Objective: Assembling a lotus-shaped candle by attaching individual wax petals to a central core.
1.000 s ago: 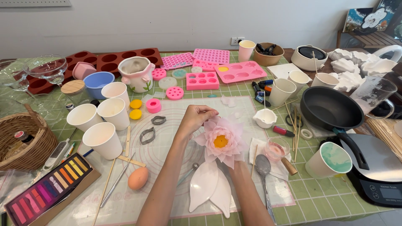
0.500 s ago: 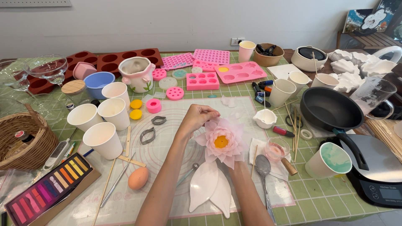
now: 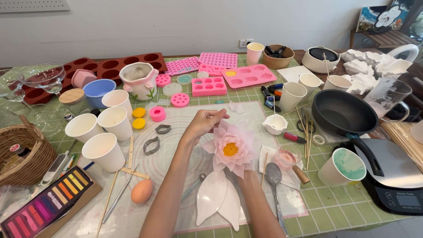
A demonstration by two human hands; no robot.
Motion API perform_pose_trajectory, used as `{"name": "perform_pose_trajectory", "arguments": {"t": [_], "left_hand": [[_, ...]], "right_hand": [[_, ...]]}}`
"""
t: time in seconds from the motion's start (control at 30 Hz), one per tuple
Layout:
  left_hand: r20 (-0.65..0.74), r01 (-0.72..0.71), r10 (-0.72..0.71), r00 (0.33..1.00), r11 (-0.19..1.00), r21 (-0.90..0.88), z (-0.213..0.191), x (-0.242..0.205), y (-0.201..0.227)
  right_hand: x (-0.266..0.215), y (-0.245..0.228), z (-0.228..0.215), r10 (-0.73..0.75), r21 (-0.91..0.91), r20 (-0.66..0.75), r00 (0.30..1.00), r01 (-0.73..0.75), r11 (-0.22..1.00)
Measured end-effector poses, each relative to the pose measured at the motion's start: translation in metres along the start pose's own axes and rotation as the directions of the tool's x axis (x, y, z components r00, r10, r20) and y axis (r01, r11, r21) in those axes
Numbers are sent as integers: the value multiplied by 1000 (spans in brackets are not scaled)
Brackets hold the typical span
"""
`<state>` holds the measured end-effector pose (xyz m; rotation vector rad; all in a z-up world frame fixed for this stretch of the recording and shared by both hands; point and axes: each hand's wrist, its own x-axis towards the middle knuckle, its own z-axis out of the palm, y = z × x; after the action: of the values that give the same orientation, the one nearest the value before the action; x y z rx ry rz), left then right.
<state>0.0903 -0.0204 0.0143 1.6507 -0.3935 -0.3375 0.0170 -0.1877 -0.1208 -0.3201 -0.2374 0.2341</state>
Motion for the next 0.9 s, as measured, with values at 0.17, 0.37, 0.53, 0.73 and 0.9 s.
{"name": "perform_pose_trajectory", "arguments": {"t": [0.17,0.37,0.53,0.73,0.9], "left_hand": [[-31,47,-49,998,998,-52,0,0,7],[-82,52,-62,995,992,-116,2,-5,1],[-68,37,-47,997,990,-138,-1,0,-5],[-72,7,-20,997,983,-181,-16,18,-11],[-133,37,-48,990,996,-84,-22,57,-20]], "right_hand": [[6,1,-35,-98,51,-161,982,108,993],[2,1,-41,-129,20,-109,986,132,991],[4,1,-39,-139,-21,-148,979,137,990],[8,5,-55,-114,49,-181,977,125,991],[16,12,-92,-87,121,107,990,74,990]]}}
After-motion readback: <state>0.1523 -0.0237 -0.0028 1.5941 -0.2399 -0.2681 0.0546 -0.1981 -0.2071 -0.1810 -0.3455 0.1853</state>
